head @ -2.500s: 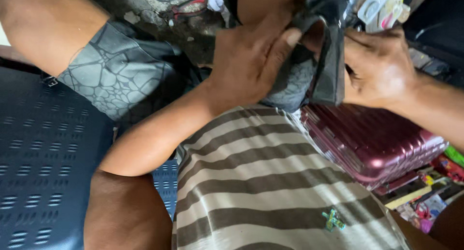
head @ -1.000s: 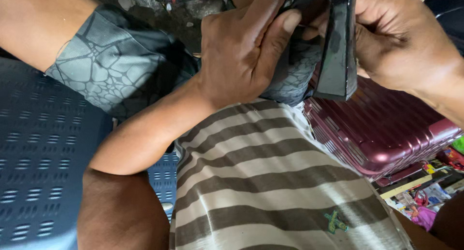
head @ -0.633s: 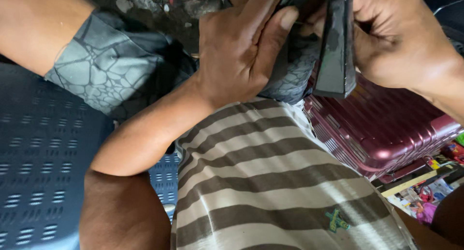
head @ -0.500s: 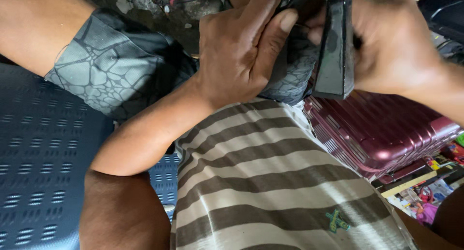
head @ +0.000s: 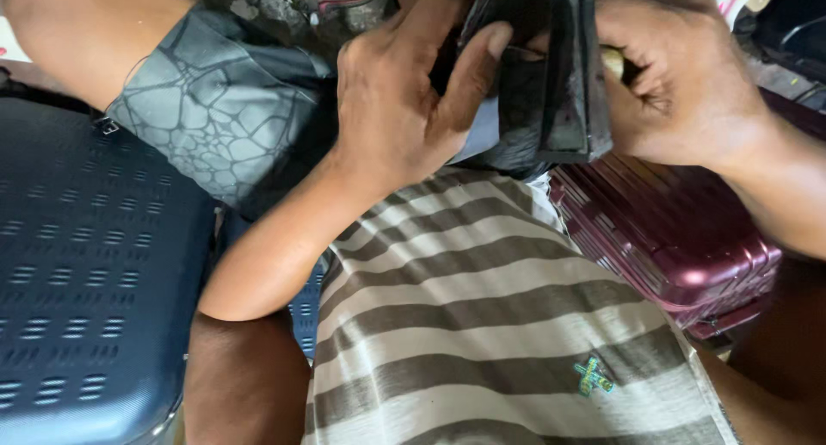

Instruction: The person holds a black high-heeled shoe and uses a small metal tool to scrape and pry at the heel and sole areas. The person repeatedly adjusts the shoe and applies the tool to different parts of the heel and sole.

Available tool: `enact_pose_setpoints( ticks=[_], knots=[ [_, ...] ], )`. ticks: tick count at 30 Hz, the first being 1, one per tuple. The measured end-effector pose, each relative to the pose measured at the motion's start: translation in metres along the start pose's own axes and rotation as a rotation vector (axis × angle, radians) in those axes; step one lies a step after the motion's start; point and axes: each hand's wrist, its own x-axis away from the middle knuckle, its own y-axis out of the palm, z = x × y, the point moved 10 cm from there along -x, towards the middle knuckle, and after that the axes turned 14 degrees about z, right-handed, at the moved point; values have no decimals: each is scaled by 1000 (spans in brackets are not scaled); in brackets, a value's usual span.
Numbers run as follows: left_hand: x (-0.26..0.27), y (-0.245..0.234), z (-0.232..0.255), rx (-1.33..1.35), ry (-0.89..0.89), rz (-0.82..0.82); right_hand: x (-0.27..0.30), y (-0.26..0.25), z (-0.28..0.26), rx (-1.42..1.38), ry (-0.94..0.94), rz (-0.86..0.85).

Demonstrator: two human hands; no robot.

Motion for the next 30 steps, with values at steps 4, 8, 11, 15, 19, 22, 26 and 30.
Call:
enact_pose_setpoints(
  ticks=[4,8,11,15,19,22,26,30],
  knots=[
    [2,-8,0,-51,16,10,-9,7,-6,-67,22,-27],
    [2,-10,-2,-82,-5,-2,-13,14,0,-252,161,-97],
    [1,-12,5,-72,58,16,-13,17,3,-151,147,-123],
    [0,-13,-1,-200,32,2,-18,17,-11,-242,21,-109],
    [0,-14,5,-309,98,40,-2,36,19,-662,547,-224],
    [-2,-12,2,-320,83,22,1,28,23,-377,413,-225],
    [3,-11,3,-302,102,24,9,19,14,44,125,-201],
    [2,-9,1,-312,38,7,16,14,9,7,280,-222]
  ],
)
